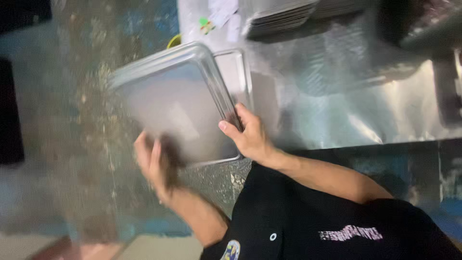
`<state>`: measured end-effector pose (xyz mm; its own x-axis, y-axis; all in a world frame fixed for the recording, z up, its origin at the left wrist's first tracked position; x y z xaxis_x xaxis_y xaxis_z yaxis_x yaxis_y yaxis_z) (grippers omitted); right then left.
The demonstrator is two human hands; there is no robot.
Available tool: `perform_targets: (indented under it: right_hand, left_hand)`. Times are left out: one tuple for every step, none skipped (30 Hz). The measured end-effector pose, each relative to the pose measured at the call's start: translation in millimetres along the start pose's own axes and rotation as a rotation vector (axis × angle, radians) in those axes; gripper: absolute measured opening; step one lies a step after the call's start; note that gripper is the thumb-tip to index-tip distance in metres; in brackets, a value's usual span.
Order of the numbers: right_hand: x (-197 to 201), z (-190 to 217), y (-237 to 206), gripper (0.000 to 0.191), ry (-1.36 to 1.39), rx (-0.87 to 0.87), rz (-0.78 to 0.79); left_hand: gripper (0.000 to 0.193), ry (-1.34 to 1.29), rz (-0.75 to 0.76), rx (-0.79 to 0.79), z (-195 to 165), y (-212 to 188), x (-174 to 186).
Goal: The person takes plastic-wrapped watermelon slices from a green basket and places one slice into each compartment tray on the stainless steel table. They then place a metal lid over each filled tray and stack the lidded trays on the table.
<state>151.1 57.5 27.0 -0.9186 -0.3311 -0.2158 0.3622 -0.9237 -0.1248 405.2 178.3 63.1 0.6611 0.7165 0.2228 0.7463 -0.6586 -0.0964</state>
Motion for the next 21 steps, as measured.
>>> perform_targets:
  right_hand:
    - [9,4,-5,0.034,0.038,0.058,-0.003]
    - [26,-1,-7,0.038,0.186,0.056,-0.021]
    - [51,-5,-7,0.042,0.325,0.064,-0.049]
    - [84,-9,-6,0.047,0.458,0.086,-0.077]
    - [94,-31,-8,0.051,0.769,-0.161,0.097]
    - [104,-42,-19,0.054,1.086,-0.392,0.289]
    - [114,-41,-43,0.058,1.405,-0.607,0.51]
    - [140,-31,-62,0.049,1.427,-0.535,0.691]
    - [167,-21,-88,0.039,1.428,-0.462,0.879]
    - [202,-24,-105,0.04,1.502,-0.357,0.768]
    - [233,-30,-130,0.04,1.574,-0.257,0.66]
    - [260,-34,-160,0.041,1.637,-0.163,0.559]
    - [287,-39,-188,0.043,1.693,-0.072,0.461]
    - [315,-49,-217,0.04,1.718,0.01,0.289]
    - [344,-60,-247,0.038,1.736,0.092,0.116]
    - [369,-68,-272,0.035,1.697,0.162,-0.026]
    - [395,-76,-295,0.033,1.656,0.227,-0.17]
    - [421,-87,-316,0.033,1.648,0.284,-0.335]
    - [442,-96,-337,0.033,1.638,0.339,-0.501]
    - [464,-101,-356,0.034,1.619,0.39,-0.662]
    - [484,-91,-365,0.036,1.624,0.502,-0.623]
  left_hand:
    - [0.063,-0.129,0.08,-0.269,-47,-26,-3]
    - [0.074,-0.194,0.132,-0.285,-66,-54,-6]
    - [0.067,-0.217,0.508,-0.377,-86,-80,-57]
    - [0.06,-0.254,0.885,-0.475,-102,-117,-102]
    - [0.055,-0.293,1.259,-0.587,-112,-163,-141]
    - [0.051,-0.328,1.635,-0.706,-112,-217,-165]
    - [0.034,-0.446,1.654,-0.543,-102,-232,-202]
    - [0.019,-0.544,1.664,-0.374,-86,-248,-245]
    - [0.014,-0.467,1.343,-0.185,-55,-238,-291]
    - [0.013,-0.371,1.008,-0.008,-17,-230,-318]
    - [0.01,-0.319,0.85,0.113,16,-233,-346]
    - [0.009,-0.267,0.681,0.227,46,-240,-373]
    - [0.007,-0.15,0.769,0.193,59,-263,-414]
    - [0.01,-0.036,0.852,0.154,70,-288,-454]
    - [0.017,0.05,1.004,0.096,79,-321,-502]
    - [0.023,0.144,1.157,0.039,84,-358,-547]
    - [0.036,0.281,1.227,-0.012,91,-390,-591]
    - [0.049,0.422,1.289,-0.062,99,-420,-632]
    - [0.051,0.543,1.164,-0.392,82,-437,-668]
    - [0.058,0.644,1.017,-0.725,60,-458,-696]
    - [0.05,0.693,1.044,-0.72,64,-471,-725]
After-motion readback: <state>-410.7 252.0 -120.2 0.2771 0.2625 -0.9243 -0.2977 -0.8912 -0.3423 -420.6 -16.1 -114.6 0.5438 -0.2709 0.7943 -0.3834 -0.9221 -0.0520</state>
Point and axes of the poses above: each hand's wrist, its own y-axis towards the middle knuckle, its own x-axis out of the back of the hand, z = x × y, the point moved 10 cm from there along y, towards the middle knuckle, and after that the axes turned 14 degrees about y, right-handed, at the moved point
